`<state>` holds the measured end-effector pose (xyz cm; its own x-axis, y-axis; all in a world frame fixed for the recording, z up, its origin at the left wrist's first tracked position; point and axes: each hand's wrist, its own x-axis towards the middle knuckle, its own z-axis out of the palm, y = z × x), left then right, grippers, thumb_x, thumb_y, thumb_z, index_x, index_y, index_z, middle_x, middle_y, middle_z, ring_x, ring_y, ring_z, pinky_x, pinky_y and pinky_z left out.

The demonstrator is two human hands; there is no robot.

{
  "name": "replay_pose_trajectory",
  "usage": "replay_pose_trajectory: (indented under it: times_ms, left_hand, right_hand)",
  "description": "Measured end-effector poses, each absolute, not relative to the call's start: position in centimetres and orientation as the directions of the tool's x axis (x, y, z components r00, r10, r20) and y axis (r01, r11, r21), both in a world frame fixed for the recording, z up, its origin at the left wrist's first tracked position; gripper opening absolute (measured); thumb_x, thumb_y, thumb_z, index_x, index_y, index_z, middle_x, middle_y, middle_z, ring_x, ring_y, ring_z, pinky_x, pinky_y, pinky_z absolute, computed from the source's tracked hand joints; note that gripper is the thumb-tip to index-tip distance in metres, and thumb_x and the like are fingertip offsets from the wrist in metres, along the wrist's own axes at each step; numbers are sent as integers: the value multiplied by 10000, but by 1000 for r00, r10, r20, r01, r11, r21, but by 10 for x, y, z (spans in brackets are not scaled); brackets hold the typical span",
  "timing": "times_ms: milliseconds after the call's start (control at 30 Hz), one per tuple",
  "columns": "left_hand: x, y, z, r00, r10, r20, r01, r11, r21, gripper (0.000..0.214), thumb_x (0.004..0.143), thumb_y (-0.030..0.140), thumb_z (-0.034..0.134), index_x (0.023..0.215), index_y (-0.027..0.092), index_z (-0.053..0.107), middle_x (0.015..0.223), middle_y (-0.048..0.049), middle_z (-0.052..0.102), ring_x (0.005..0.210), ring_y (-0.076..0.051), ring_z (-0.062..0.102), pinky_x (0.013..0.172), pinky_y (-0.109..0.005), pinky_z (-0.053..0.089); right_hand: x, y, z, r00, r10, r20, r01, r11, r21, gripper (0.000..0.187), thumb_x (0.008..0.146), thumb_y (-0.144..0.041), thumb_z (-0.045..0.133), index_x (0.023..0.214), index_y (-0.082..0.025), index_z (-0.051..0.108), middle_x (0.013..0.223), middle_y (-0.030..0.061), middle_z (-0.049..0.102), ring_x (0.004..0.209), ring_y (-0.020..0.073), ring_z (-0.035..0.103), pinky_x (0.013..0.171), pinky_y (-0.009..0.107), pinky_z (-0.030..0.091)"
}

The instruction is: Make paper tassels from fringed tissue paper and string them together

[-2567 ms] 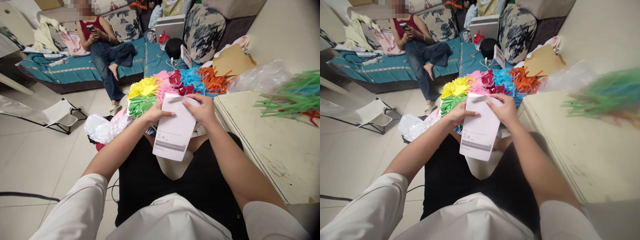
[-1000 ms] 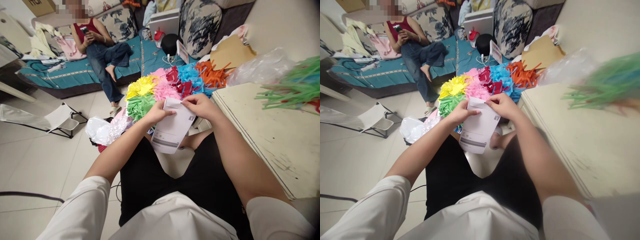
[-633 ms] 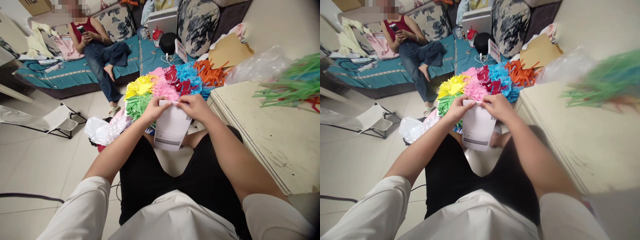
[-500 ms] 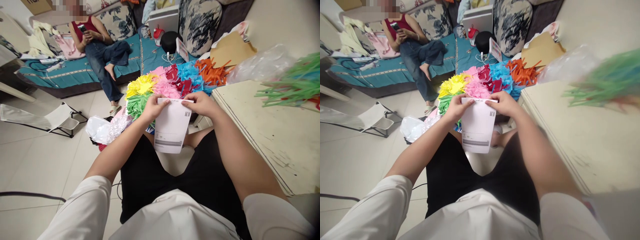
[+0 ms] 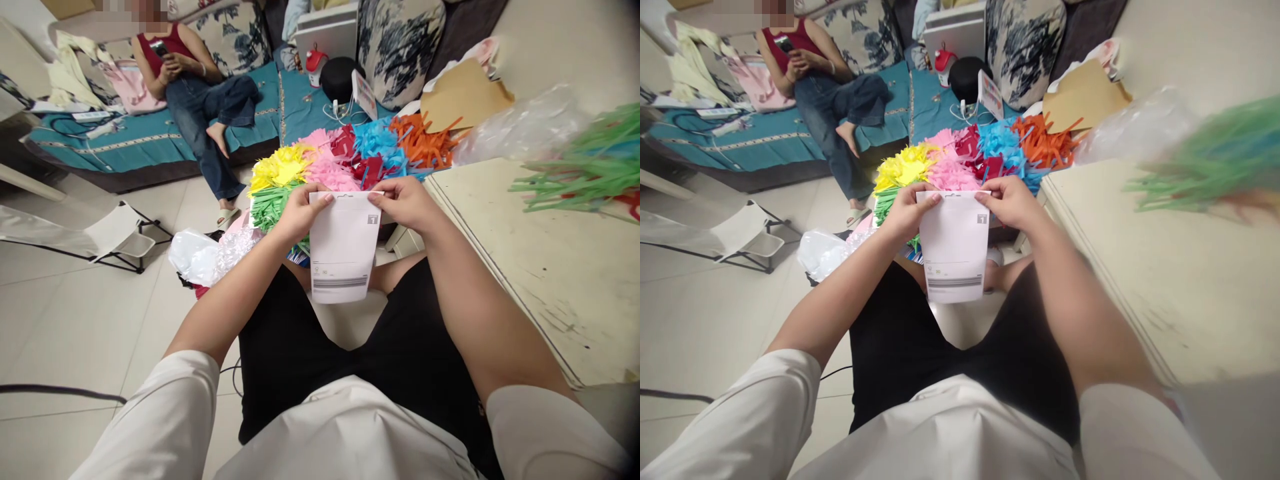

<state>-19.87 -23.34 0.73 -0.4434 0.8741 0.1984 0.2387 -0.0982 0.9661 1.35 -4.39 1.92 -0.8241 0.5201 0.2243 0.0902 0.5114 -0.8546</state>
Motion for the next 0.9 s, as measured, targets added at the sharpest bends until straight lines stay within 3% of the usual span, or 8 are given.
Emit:
replay_pose_trajectory:
  times_ms: [100, 267, 400, 533, 700, 900]
  left_hand:
    - [-199, -234, 11, -468, 866, 175, 230, -72, 971, 443, 852, 605, 907, 954, 224, 707, 852, -37, 727, 751, -189, 662, 671, -291, 528]
    - [-195, -237, 23, -425, 885, 190, 417, 5, 909, 237, 869, 392, 890, 909, 173, 810, 912, -74, 819, 867, -207, 721, 767, -295, 562]
    - [-192, -240, 28, -347, 930, 125, 450, 48, 892, 185, 894, 335, 847, 870, 158, 799, 833, -65, 787, 758, -174, 676, 685, -277, 491]
    - [-192, -244, 29, -234, 959, 157, 623, 24, 782, 78, 879, 223, 749, 851, 166, 794, 759, -34, 743, 698, -166, 626, 679, -296, 450]
    - [-193, -243, 28, -51, 964, 260, 832, -102, 545, 269, 821, 95, 651, 1002, 177, 833, 910, -62, 815, 829, -215, 707, 817, -325, 512]
    - [-196, -245, 28, 18, 976, 219, 886, -117, 449, 246, 840, 56, 658, 996, 182, 801, 884, -66, 782, 803, -218, 687, 807, -321, 496]
  right_hand:
    - [13, -46, 18, -803, 541, 251, 113, 551, -826, 428, 922, -663, 858, 868, -245, 782, 730, 44, 656, 687, 232, 597, 614, 373, 435]
    - [10, -58, 20, -831, 501, 242, 107, 571, -814, 373, 920, -602, 838, 895, -232, 803, 727, 41, 660, 702, 230, 601, 629, 370, 431]
    - [7, -64, 18, -844, 478, 243, 100, 585, -805, 341, 895, -561, 843, 884, -224, 796, 738, 36, 666, 684, 211, 566, 647, 369, 405]
    - [3, -70, 19, -872, 427, 241, 95, 630, -770, 284, 905, -506, 799, 858, -229, 763, 725, 34, 657, 695, 221, 567, 671, 376, 392]
    - [3, -80, 24, -907, 347, 239, 89, 712, -697, 268, 947, -495, 764, 862, -241, 759, 681, 27, 641, 730, 243, 590, 726, 387, 408]
    - [3, -84, 21, -911, 341, 231, 99, 726, -680, 242, 944, -456, 762, 853, -232, 761, 660, 26, 645, 701, 240, 585, 724, 385, 394]
